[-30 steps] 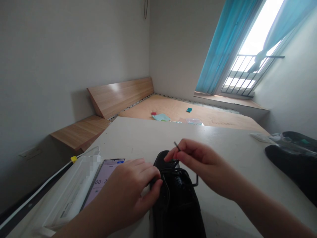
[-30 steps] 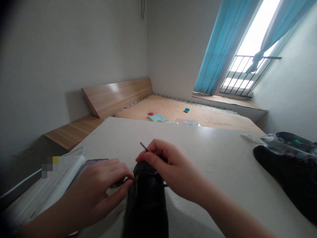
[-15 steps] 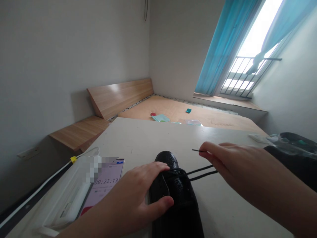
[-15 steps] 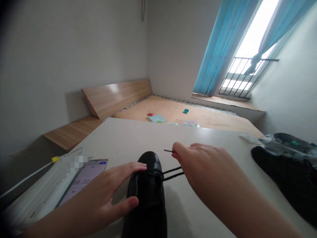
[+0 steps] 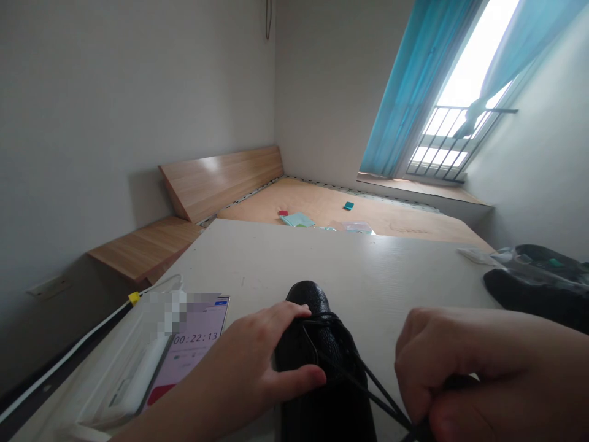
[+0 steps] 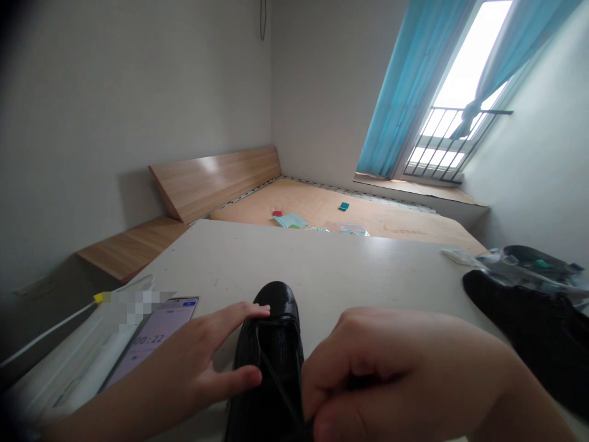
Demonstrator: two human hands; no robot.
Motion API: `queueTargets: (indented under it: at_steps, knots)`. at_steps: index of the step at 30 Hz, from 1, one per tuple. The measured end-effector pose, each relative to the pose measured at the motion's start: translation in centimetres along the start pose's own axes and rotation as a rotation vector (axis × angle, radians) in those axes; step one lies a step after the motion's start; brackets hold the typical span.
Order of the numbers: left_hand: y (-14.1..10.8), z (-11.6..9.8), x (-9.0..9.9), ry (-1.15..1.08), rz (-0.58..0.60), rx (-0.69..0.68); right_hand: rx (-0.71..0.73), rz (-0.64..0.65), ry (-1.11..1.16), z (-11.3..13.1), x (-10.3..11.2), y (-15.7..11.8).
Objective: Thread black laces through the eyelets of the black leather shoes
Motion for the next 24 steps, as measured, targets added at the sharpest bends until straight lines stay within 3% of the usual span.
queueTargets:
  at_steps: [2, 4, 8, 10, 12, 14, 19, 21, 24]
  knots:
    - [0.0, 0.0, -0.1, -0.005, 0.002, 0.009, -0.014, 0.188, 0.003, -0.1, -1.4, -0.1]
    - [-0.1, 0.0, -0.4, -0.004, 0.012, 0.024, -0.045, 0.204, 0.071, -0.2, -2.2, -0.1]
    - [-0.1, 0.0, -0.8, 0.022, 0.002, 0.02, -0.018, 0.281, 0.443, 0.0, -3.3, 1.6]
    - [-0.1, 0.1, -0.9, 0.038, -0.011, 0.0, -0.001, 0.194, 0.601, -0.3, -3.0, 3.1]
    - [-0.2, 0.0, -0.9, 0.042, -0.026, -0.026, -0.01, -0.007, 0.689, -1.1, -2.4, 4.2]
    - [-0.2, -0.4, -0.5, 0.01, -0.066, -0.064, -0.041, -0.129, 0.747, -1.8, -2.1, 4.7]
    - [-0.4, -3.7, 1.6, -0.12, -0.275, -0.263, -0.093, -0.178, 0.809, -1.9, -2.5, 5.0]
    - [0.0, -5.3, 1.9, -0.093, -0.265, -0.329, -0.093, -0.171, 0.806, -1.8, -2.5, 5.1]
    - [1.1, -6.9, 1.9, 0.009, -0.2, -0.302, -0.089, -0.185, 0.742, -2.0, -2.3, 5.0]
Point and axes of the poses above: each hand's wrist, its own y-axis towards the middle knuckle, its own x-axis out of the back of the hand, z = x × y, the point moved 4 cm from there along y, towards the middle knuckle, and after that the axes turned 14 degrees about -y, right-handed, at the moved point
